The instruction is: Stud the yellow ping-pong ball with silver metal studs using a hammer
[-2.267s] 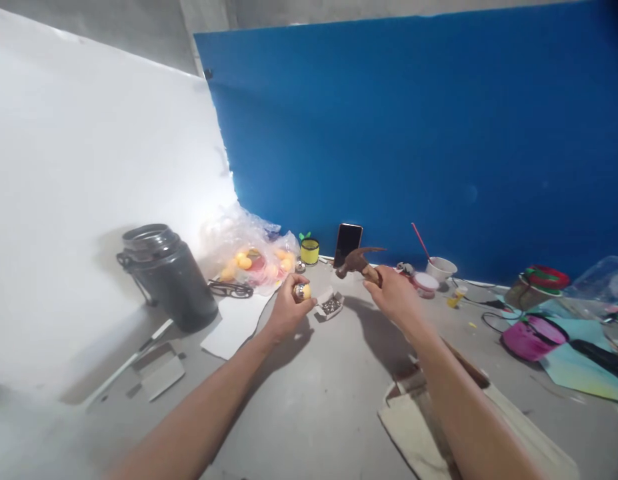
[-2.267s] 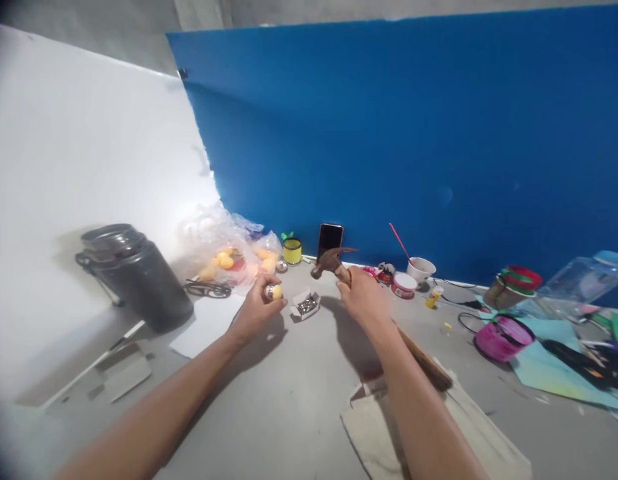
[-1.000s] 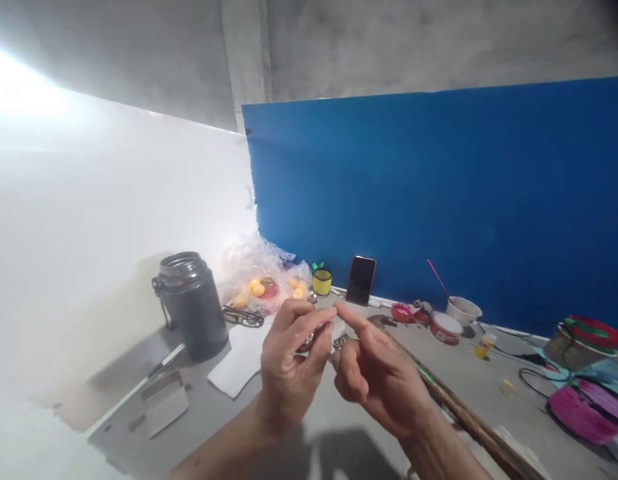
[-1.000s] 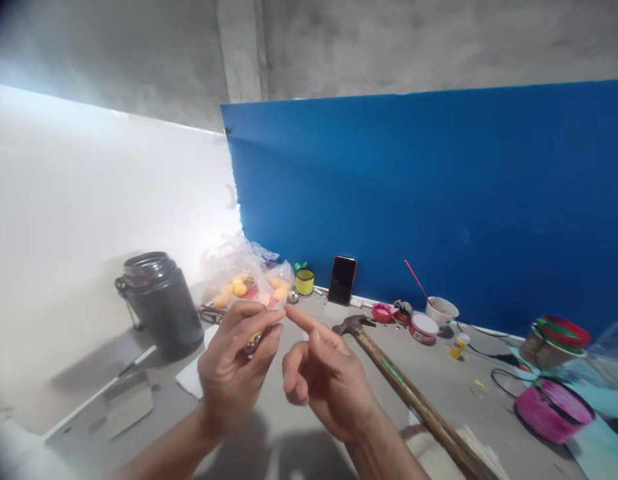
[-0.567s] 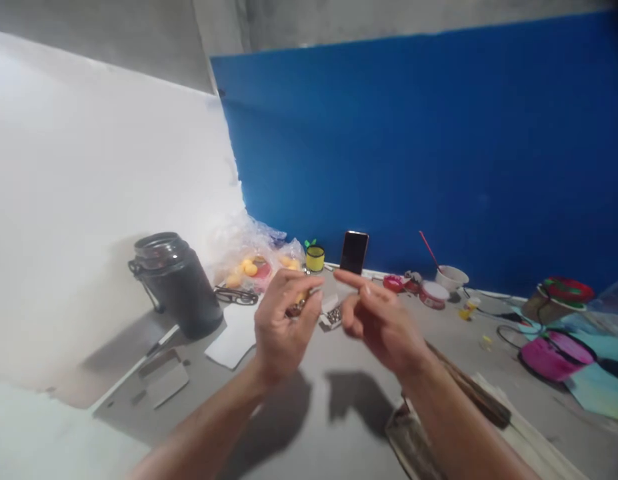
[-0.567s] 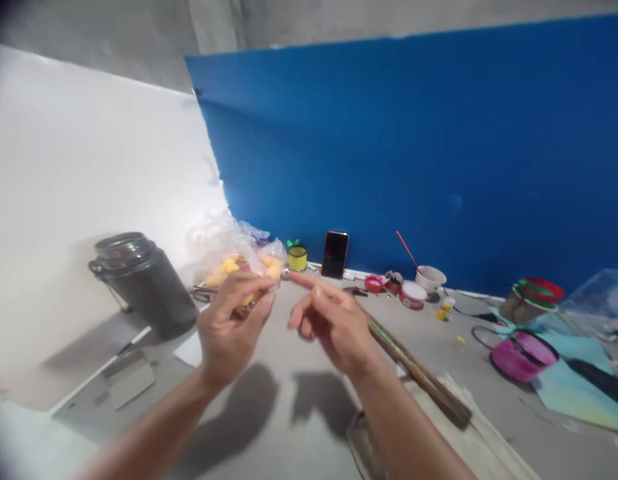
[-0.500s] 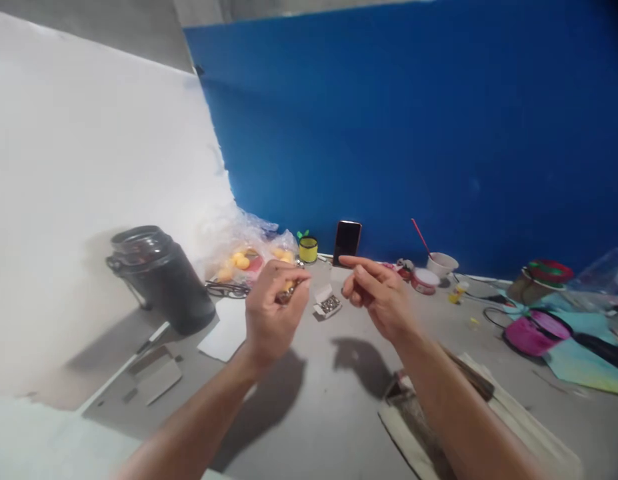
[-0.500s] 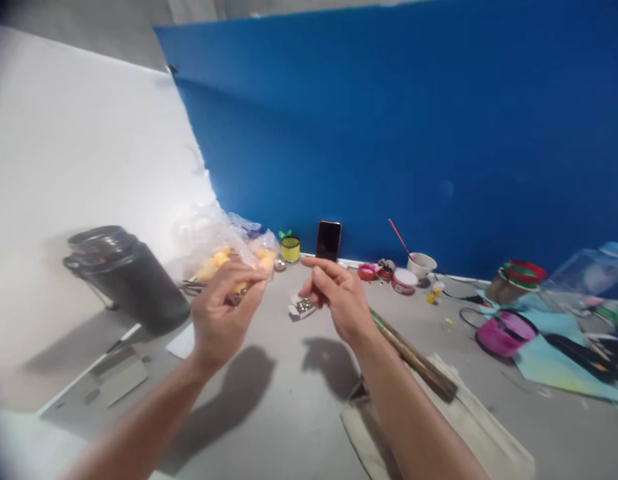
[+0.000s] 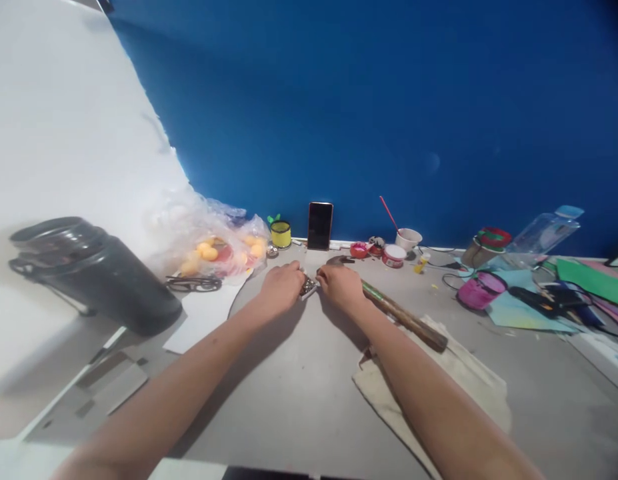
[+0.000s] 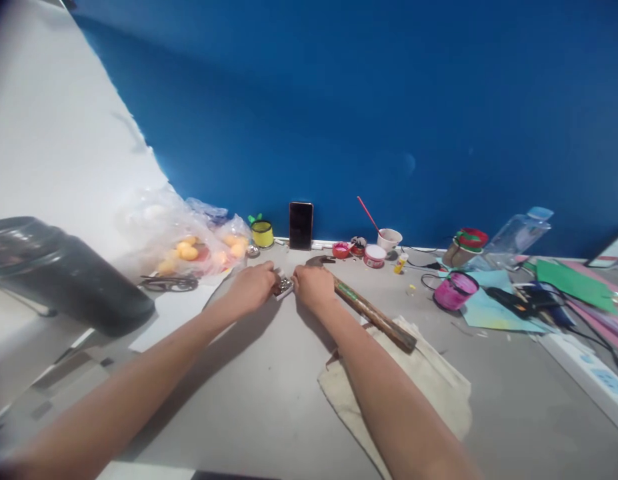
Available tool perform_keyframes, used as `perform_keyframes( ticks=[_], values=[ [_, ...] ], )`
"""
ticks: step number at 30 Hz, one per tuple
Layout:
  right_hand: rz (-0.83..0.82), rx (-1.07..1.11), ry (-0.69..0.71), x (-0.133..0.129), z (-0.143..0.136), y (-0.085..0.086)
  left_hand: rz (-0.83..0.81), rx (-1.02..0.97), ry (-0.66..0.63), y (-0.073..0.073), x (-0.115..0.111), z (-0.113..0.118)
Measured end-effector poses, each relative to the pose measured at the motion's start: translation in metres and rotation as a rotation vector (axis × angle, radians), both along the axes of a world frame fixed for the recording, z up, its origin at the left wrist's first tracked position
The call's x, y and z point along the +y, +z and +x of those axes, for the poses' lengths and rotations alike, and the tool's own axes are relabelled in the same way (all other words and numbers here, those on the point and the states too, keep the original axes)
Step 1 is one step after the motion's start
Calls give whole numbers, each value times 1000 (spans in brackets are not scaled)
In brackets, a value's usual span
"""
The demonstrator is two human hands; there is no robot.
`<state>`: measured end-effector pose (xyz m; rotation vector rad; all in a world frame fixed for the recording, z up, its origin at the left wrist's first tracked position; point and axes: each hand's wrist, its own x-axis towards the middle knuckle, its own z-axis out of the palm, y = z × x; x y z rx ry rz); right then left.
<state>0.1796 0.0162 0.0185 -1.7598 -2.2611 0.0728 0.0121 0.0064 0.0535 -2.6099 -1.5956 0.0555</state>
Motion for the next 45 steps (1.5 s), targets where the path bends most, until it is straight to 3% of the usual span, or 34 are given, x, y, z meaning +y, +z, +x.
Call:
perform_keyframes(
  ticks=[7,17,21,25,28,33,37,41,45],
  values=[
    [-33,-46,8,2,3,0,-30,21,0,-2,4,7],
    [-9,36,-9,3,4,-1,43,-207,39,-18,9,-4],
    [-52,439,-1,4,1,2,116,-559,-4,-19,11,-11],
    [-396,1045,91,2,-5,10,175,-887,-114,-13,0,-16],
    [-580,1304,137,-2,-6,13,209,-967,-124,-10,-13,-17],
    [-788,1478,200,-4,-4,12,216,-1012,-93,-7,-29,-19],
    [-820,1601,221,-5,-5,12,28,-1137,110,-6,-33,-23],
    [-851,1678,215,-7,-7,12,-184,-1261,252,-14,-33,-26],
    [-838,1662,191,-8,-8,10,-170,-1326,234,-24,-33,-27]
  ],
)
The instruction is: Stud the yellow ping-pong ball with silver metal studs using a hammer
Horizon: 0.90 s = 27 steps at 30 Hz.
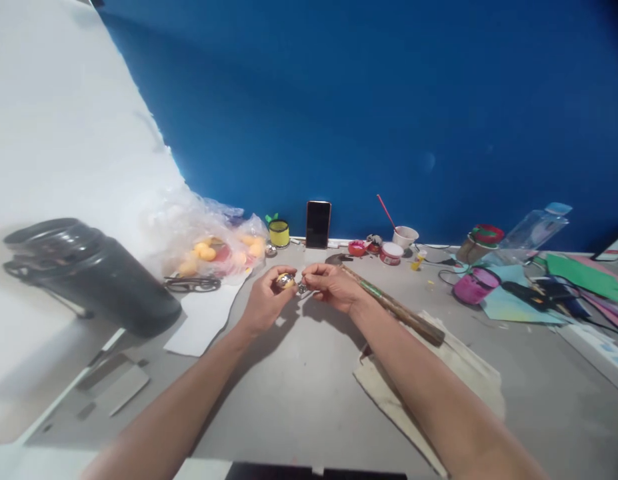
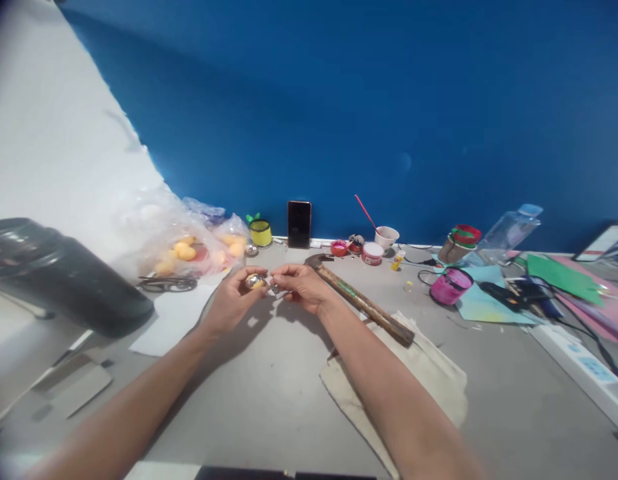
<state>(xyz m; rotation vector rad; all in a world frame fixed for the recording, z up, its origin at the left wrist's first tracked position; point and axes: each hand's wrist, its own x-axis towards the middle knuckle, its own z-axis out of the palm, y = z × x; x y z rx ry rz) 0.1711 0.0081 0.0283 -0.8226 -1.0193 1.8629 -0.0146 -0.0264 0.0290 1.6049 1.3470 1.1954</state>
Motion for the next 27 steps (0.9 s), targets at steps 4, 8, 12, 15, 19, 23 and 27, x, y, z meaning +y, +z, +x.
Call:
perform_keyframes(
  ticks=[4,8,12,15,19,23,27],
  values=[
    [3,-35,31,0,0,-3,22,-8,-9,-2,0,-1],
    [13,-31,15,1,1,-5,-39,-139,-66,-1,0,-1],
    [35,23,29,2,3,-6,-109,-384,-185,-3,-1,1],
    [54,45,52,2,4,-4,-139,-414,-235,-5,-2,2],
    [55,48,34,1,6,1,-98,-433,-237,-4,-3,0],
    [59,75,13,0,7,5,-94,-428,-198,-5,-3,-3],
    [50,67,12,1,8,4,-115,-400,-220,-5,-3,-2]
  ],
)
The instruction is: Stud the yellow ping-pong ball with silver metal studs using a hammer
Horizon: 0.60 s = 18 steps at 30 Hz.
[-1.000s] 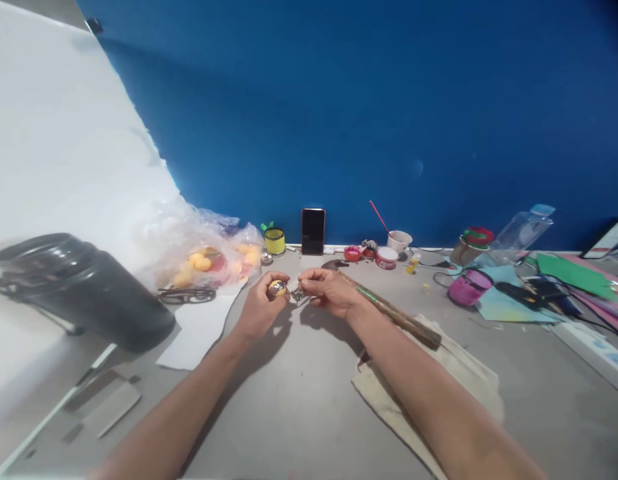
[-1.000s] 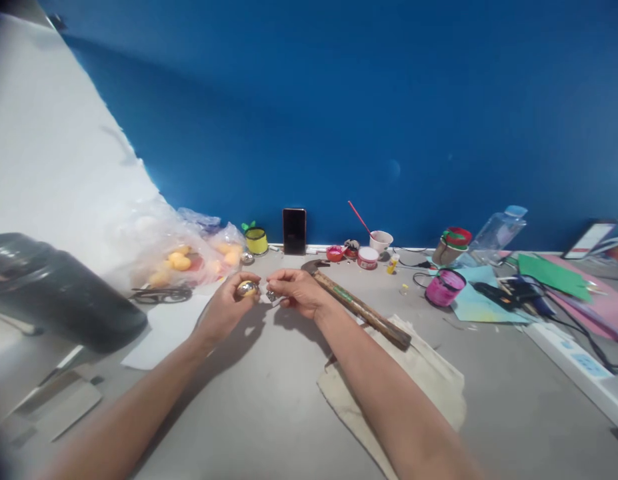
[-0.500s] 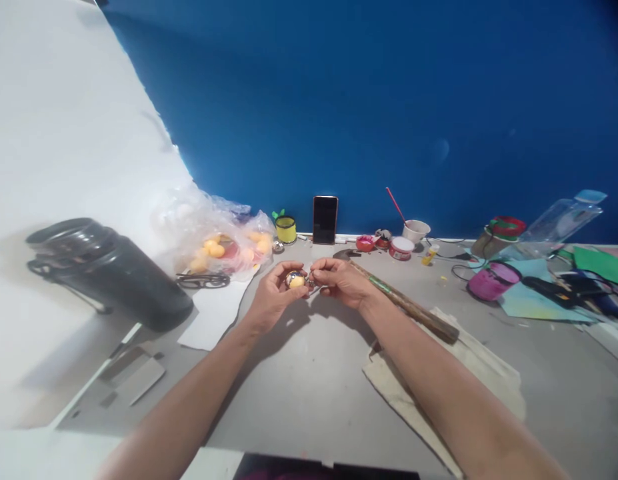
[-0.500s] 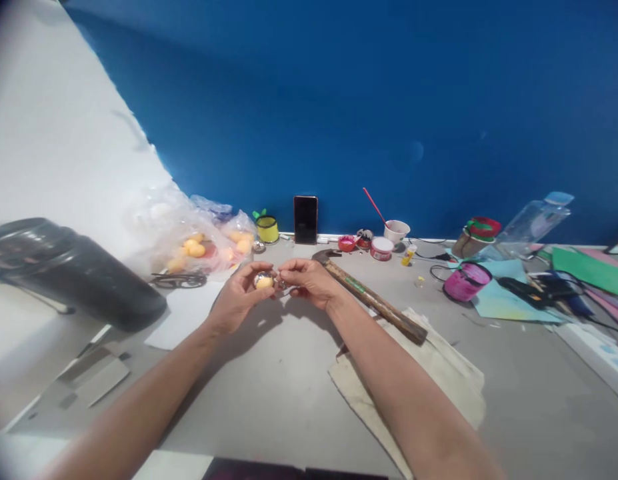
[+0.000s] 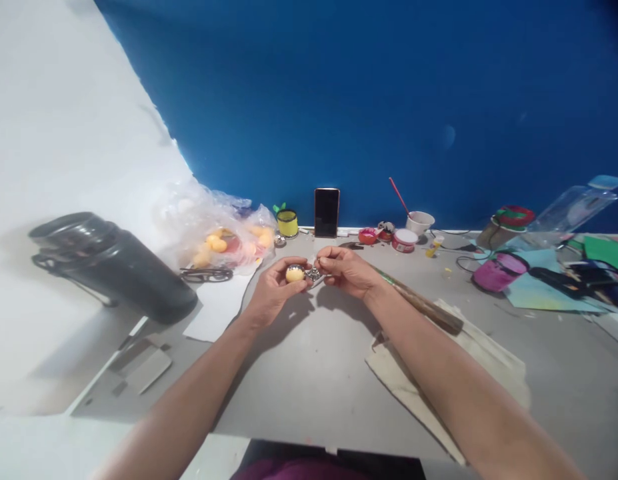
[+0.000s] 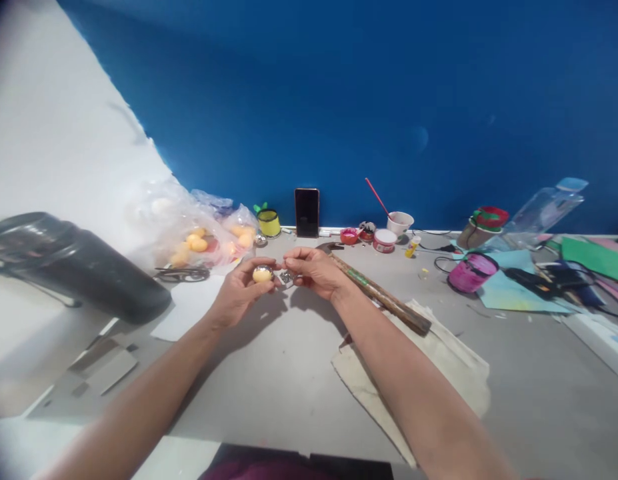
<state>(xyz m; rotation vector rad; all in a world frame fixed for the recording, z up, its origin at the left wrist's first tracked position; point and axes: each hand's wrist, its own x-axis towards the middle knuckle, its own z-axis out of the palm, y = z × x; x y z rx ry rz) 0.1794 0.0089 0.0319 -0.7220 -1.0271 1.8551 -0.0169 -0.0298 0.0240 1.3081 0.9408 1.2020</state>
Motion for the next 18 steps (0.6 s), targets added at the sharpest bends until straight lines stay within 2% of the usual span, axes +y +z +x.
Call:
perform_keyframes(
  ticks=[4,14,16,18],
  values=[
    [-6,-1,0,0,0,-1,29,43,2,0,0,1],
    [1,3,41,-2,-6,-4,43,9,-1,-5,4,-1],
    [0,0,50,-2,-7,-6,62,68,37,-5,2,1],
    [-6,-7,52,-2,-7,-7,108,230,129,-3,0,2]
  ],
)
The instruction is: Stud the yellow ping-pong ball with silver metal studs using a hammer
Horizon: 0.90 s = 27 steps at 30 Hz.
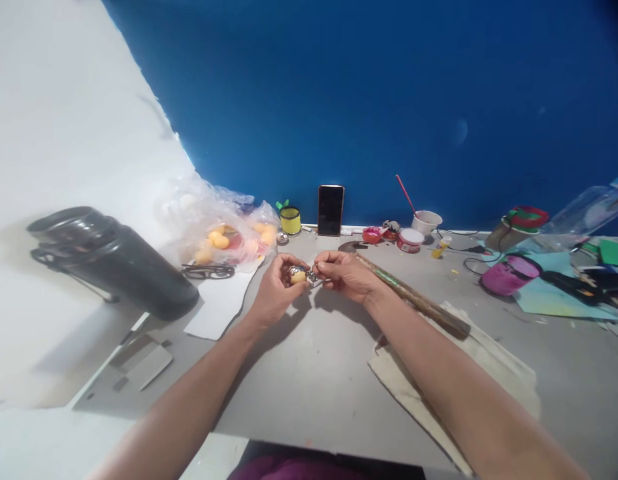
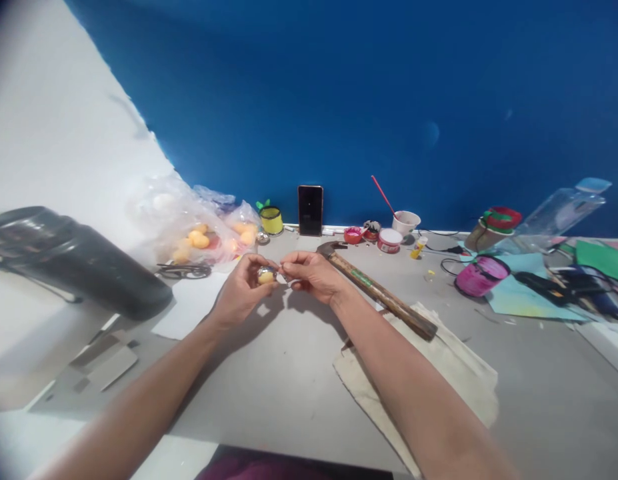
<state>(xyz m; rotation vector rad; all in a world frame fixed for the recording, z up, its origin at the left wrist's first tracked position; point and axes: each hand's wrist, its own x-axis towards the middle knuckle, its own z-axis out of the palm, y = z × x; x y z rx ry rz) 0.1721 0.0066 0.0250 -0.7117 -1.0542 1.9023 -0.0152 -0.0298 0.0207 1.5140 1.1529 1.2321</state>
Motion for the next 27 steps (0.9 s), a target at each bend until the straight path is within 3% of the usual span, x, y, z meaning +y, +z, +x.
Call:
perform_keyframes(
  ticks=[3,6,12,19,27],
  values=[
    [-15,-23,6,-2,-3,-1,96,285,123,2,-3,0],
    [-5,-49,26,-6,-7,-2,198,417,154,0,-3,-1],
    [-6,-80,22,-11,-15,-4,265,432,210,-9,0,-4],
    [13,-77,37,-8,-11,-5,283,334,149,-10,-1,-3],
    [-4,-83,24,-12,-19,-10,283,418,186,-14,1,-4]
  ],
)
